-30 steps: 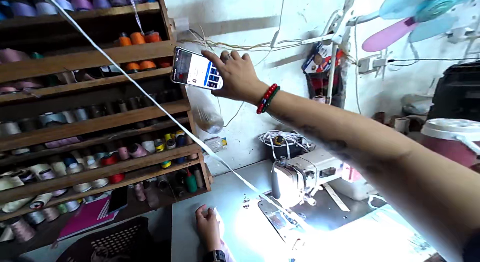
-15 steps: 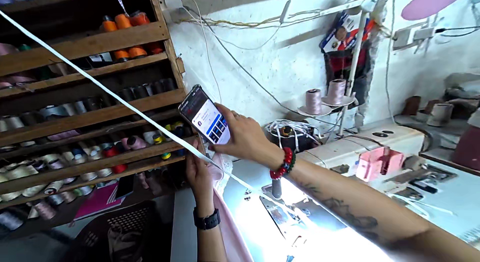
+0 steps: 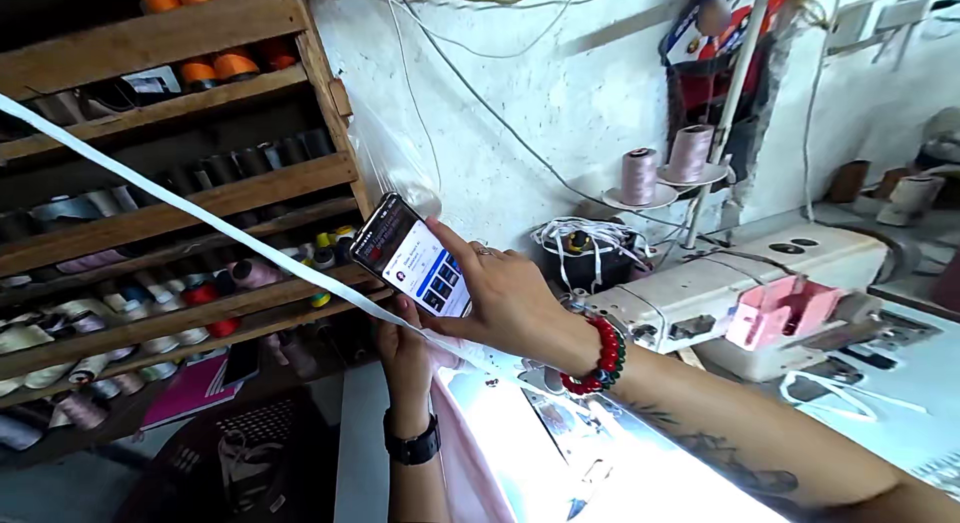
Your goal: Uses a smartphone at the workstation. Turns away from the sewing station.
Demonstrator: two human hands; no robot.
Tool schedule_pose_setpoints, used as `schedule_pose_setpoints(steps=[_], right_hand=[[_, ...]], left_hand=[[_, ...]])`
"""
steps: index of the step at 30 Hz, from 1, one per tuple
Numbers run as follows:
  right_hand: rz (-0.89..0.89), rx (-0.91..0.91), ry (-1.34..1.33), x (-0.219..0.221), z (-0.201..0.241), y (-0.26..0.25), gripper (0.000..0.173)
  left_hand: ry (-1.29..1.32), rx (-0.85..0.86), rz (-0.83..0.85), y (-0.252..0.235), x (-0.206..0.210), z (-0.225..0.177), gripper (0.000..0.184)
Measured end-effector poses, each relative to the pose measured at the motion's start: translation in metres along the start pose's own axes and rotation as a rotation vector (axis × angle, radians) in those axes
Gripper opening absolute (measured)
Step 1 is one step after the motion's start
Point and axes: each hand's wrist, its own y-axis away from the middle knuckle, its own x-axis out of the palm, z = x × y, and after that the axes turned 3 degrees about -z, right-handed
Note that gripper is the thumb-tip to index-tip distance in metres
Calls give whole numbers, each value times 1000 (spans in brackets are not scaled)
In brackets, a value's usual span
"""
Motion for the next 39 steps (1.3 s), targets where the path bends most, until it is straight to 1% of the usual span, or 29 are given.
schedule_pose_setpoints(steps=[5, 7, 10, 12, 15, 18, 21, 23, 26, 28, 31, 33, 39], right_hand=[[55, -25, 27, -1, -1, -3, 105], [78, -24, 31, -3, -1, -5, 108], [61, -19, 9, -6, 0, -6, 115], [76, -16, -58, -5, -2, -7, 117], [169, -10, -221, -5, -5, -12, 120], [232, 14, -261, -7, -7, -15, 126], [271, 56, -307, -8, -9, -16, 128], [278, 97, -433, -8, -12, -15, 122], [333, 210, -718, -14, -14, -20, 110], [357, 236, -817, -16, -14, -24, 106], [362, 224, -835, -15, -14, -25, 109], [347, 212, -832, -14, -13, -24, 108], [281, 198, -854, -8, -8, -19, 101]], left_hand=[[-3, 7, 6, 1, -1, 2, 28], [-15, 14, 9, 1, -2, 2, 28], [-10, 19, -7, 1, 0, 2, 28], [1, 27, -13, 2, 1, 2, 28], [6, 16, -7, 4, 4, 3, 28], [15, -5, 7, 5, 5, 5, 28], [0, 4, -2, 5, 6, 6, 28], [-3, 11, 3, 4, 5, 8, 29], [-3, 21, 18, 4, 2, 13, 26], [9, 30, 27, 5, 2, 14, 24], [4, 37, 20, 5, 2, 15, 24], [-4, 34, 5, 4, 2, 14, 24], [47, -59, -26, 3, 1, 9, 26]])
